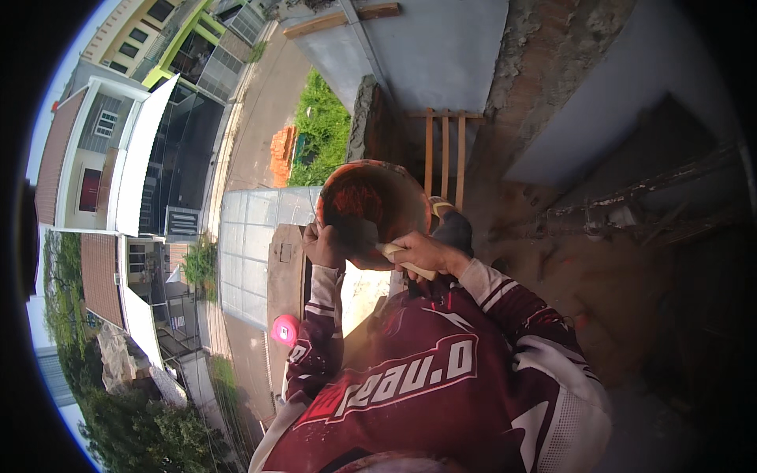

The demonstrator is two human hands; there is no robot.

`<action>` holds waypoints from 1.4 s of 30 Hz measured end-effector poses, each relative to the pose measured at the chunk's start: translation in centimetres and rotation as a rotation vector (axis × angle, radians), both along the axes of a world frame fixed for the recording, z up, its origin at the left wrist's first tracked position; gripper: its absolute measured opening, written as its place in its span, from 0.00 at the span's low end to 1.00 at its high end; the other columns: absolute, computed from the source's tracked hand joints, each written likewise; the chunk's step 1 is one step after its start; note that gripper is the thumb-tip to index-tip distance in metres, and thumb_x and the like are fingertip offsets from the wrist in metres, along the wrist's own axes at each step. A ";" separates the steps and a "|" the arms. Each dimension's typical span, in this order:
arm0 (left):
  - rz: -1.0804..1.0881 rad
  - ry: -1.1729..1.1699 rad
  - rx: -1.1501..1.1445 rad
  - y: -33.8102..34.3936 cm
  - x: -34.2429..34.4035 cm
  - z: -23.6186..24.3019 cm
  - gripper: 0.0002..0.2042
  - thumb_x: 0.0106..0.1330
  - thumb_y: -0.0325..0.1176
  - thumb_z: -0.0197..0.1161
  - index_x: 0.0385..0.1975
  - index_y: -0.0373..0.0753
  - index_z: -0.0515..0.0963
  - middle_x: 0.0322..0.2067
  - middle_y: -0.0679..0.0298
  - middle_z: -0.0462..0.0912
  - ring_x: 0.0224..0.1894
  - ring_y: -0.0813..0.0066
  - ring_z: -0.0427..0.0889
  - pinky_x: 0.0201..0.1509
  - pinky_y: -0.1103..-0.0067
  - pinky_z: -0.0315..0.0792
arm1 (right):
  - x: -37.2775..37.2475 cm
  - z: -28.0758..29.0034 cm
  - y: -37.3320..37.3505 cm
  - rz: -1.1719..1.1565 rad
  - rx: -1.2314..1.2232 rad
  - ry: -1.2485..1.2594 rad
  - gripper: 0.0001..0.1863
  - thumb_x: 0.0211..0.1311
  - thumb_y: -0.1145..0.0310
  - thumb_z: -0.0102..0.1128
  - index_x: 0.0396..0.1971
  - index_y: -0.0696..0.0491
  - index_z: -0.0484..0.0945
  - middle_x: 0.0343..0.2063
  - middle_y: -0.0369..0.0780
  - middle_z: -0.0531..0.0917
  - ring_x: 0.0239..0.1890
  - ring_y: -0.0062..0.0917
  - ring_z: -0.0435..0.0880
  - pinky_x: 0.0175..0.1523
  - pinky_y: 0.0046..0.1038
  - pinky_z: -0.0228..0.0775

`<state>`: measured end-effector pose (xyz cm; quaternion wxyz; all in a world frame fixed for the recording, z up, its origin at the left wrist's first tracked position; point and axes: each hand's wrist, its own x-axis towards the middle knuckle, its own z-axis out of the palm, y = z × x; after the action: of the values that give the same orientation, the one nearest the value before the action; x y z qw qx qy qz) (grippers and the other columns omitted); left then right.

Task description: The person scoops mortar from a bucket with a trowel and spreads it along a brick wall. They then place bricks onto the mortar bed and tap them into position with a hammer.

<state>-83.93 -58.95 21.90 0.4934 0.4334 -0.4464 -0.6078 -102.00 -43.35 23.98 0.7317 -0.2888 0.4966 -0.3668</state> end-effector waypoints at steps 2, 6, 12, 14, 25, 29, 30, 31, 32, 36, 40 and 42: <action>0.103 0.039 0.138 0.4 -0.6 -2.9 0.11 0.52 0.18 0.59 0.17 0.41 0.65 0.20 0.73 0.70 0.20 0.85 0.64 0.25 0.83 0.64 | -1.4 -0.4 0.5 -0.020 -0.008 -0.014 0.16 0.70 0.62 0.56 0.46 0.60 0.76 0.28 0.37 0.81 0.18 0.16 0.79 0.20 0.20 0.74; 0.260 -0.139 0.441 1.1 -2.3 -7.9 0.07 0.49 0.21 0.61 0.19 0.38 0.69 0.20 0.68 0.72 0.19 0.80 0.69 0.23 0.79 0.67 | -4.8 -1.0 0.1 -0.095 0.076 0.022 0.18 0.70 0.62 0.56 0.50 0.60 0.76 0.28 0.37 0.81 0.19 0.16 0.80 0.21 0.20 0.74; 0.288 -0.339 0.727 4.0 -2.8 -15.3 0.06 0.48 0.23 0.64 0.22 0.36 0.72 0.18 0.65 0.75 0.15 0.73 0.72 0.17 0.75 0.68 | -10.9 -5.9 -6.7 -0.240 0.169 0.151 0.15 0.70 0.63 0.56 0.48 0.58 0.77 0.28 0.36 0.80 0.18 0.17 0.79 0.20 0.21 0.73; 0.319 -0.326 0.767 5.8 -1.9 -18.4 0.06 0.49 0.23 0.64 0.23 0.36 0.72 0.18 0.64 0.76 0.16 0.73 0.74 0.18 0.75 0.69 | -12.9 -8.7 -10.8 -0.327 0.167 0.132 0.14 0.69 0.63 0.56 0.45 0.58 0.77 0.27 0.36 0.80 0.18 0.18 0.79 0.20 0.22 0.73; 0.514 0.051 1.001 16.2 2.4 -22.2 0.12 0.52 0.18 0.58 0.38 0.31 0.73 0.29 0.59 0.79 0.26 0.64 0.81 0.28 0.67 0.78 | -24.7 -29.4 -41.9 -0.536 0.075 -0.063 0.17 0.71 0.56 0.53 0.48 0.55 0.73 0.30 0.38 0.79 0.22 0.20 0.78 0.23 0.24 0.73; 0.493 -0.058 1.077 20.5 3.9 -26.0 0.09 0.52 0.21 0.60 0.34 0.30 0.77 0.33 0.59 0.80 0.34 0.63 0.81 0.36 0.69 0.78 | -26.4 -37.2 -49.7 -0.665 0.196 -0.610 0.22 0.70 0.52 0.51 0.49 0.57 0.76 0.29 0.36 0.79 0.23 0.17 0.76 0.24 0.20 0.74; 0.188 -0.466 0.993 21.2 4.7 -26.7 0.09 0.52 0.22 0.60 0.33 0.29 0.78 0.34 0.59 0.80 0.35 0.62 0.82 0.38 0.69 0.78 | -26.0 -38.3 -49.6 -0.601 0.133 -0.646 0.23 0.70 0.51 0.51 0.49 0.57 0.76 0.29 0.36 0.79 0.23 0.16 0.76 0.24 0.19 0.74; -0.084 -0.907 0.928 21.7 5.6 -27.1 0.08 0.52 0.23 0.60 0.32 0.29 0.79 0.35 0.59 0.80 0.36 0.62 0.82 0.40 0.70 0.78 | -25.6 -39.0 -49.4 -0.647 0.181 -0.591 0.24 0.70 0.50 0.50 0.50 0.57 0.76 0.29 0.35 0.79 0.23 0.16 0.76 0.24 0.18 0.73; -0.270 -1.081 0.741 22.3 6.3 -27.0 0.08 0.52 0.24 0.61 0.31 0.29 0.79 0.36 0.59 0.81 0.37 0.61 0.82 0.41 0.70 0.79 | -25.1 -39.4 -48.5 -0.623 0.133 -0.572 0.25 0.70 0.50 0.50 0.50 0.58 0.76 0.29 0.35 0.79 0.23 0.16 0.76 0.24 0.18 0.73; 0.098 -0.590 1.016 23.2 6.4 -26.8 0.10 0.51 0.25 0.62 0.33 0.30 0.80 0.39 0.58 0.82 0.40 0.58 0.84 0.45 0.70 0.80 | -23.8 -38.5 -46.0 -0.607 0.070 -0.022 0.24 0.73 0.51 0.47 0.51 0.58 0.73 0.30 0.40 0.79 0.19 0.23 0.78 0.21 0.25 0.74; 0.587 0.022 1.299 22.7 5.9 -26.4 0.15 0.49 0.23 0.61 0.40 0.29 0.78 0.41 0.56 0.83 0.42 0.57 0.84 0.47 0.70 0.80 | -25.2 -37.6 -49.0 -0.676 0.058 0.190 0.25 0.74 0.50 0.46 0.51 0.59 0.71 0.28 0.42 0.79 0.19 0.25 0.79 0.20 0.28 0.76; 0.496 -0.036 1.267 22.3 6.6 -25.9 0.17 0.48 0.24 0.66 0.42 0.33 0.77 0.39 0.55 0.83 0.41 0.56 0.84 0.45 0.69 0.80 | -26.1 -37.7 -51.0 -0.707 0.078 0.159 0.23 0.73 0.52 0.46 0.50 0.59 0.70 0.28 0.43 0.79 0.20 0.26 0.79 0.21 0.28 0.76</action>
<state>-77.37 -36.64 -3.96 0.2615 0.7383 0.1005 -0.6135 -128.06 -94.33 -13.75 0.5294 -0.0987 0.6348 -0.5541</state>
